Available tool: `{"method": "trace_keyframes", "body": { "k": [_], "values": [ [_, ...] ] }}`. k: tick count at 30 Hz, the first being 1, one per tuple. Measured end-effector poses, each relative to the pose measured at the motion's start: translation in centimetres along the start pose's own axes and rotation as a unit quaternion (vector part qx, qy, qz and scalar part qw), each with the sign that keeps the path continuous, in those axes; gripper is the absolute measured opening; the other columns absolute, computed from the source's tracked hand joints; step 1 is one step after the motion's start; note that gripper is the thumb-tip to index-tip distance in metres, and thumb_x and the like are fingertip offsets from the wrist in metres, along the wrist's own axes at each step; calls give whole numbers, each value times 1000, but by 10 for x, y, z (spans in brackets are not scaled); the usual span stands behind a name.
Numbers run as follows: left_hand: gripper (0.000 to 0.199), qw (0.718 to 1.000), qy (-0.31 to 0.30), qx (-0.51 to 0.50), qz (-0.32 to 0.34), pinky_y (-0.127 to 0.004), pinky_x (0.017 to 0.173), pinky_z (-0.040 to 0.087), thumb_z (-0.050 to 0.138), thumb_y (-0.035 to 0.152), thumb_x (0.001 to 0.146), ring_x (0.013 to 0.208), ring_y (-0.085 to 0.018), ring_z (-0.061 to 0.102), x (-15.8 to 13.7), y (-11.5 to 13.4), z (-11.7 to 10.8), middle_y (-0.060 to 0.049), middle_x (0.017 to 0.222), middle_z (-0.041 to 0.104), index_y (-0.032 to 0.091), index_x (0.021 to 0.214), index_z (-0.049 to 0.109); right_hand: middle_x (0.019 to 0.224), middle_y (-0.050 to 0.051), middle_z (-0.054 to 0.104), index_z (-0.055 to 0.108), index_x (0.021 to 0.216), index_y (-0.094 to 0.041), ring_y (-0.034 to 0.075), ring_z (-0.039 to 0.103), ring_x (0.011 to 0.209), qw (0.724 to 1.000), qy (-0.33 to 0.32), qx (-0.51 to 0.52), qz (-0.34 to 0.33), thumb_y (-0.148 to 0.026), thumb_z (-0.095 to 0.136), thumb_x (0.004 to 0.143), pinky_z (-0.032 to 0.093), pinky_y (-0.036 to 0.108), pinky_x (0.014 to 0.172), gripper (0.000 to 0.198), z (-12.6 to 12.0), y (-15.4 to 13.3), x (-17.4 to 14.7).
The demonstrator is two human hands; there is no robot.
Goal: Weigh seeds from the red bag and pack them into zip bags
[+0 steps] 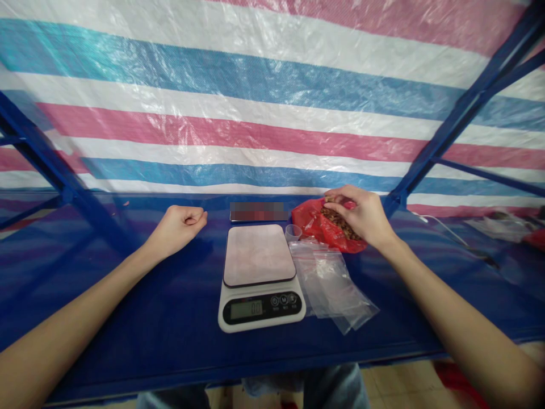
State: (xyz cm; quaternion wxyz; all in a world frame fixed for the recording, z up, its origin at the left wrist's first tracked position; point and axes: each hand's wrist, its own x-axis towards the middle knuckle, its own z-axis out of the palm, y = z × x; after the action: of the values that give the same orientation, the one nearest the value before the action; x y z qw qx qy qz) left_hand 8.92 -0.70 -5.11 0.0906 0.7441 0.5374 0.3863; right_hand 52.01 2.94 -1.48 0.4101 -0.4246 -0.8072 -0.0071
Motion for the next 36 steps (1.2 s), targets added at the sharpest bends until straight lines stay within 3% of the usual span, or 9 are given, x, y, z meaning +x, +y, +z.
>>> {"method": "trace_keyframes", "body": {
  "k": [4,10,36],
  "values": [
    [45,1000,1,2,-1,-30,54,18,51,41,88,57,-11,19,1,0,2,4,62,17,24,64,17,97,8,79,78,107,-23,25,74,83,998,-21,43,-38,-35,72,97,61,40,79,16,9,-26,-5],
    [46,1000,-4,6,2,-29,53,18,51,41,88,57,-11,19,2,-1,4,4,61,17,24,63,17,108,6,79,77,108,-25,24,74,100,984,-115,92,-99,-24,70,99,59,40,90,11,26,-45,-12],
    [45,1000,-24,-4,-14,-31,54,18,51,43,88,57,-11,19,2,1,5,4,62,18,25,63,18,112,8,75,78,118,-22,25,72,106,970,-181,88,-137,-21,62,105,58,38,92,21,39,-36,-13]
  ]
}}
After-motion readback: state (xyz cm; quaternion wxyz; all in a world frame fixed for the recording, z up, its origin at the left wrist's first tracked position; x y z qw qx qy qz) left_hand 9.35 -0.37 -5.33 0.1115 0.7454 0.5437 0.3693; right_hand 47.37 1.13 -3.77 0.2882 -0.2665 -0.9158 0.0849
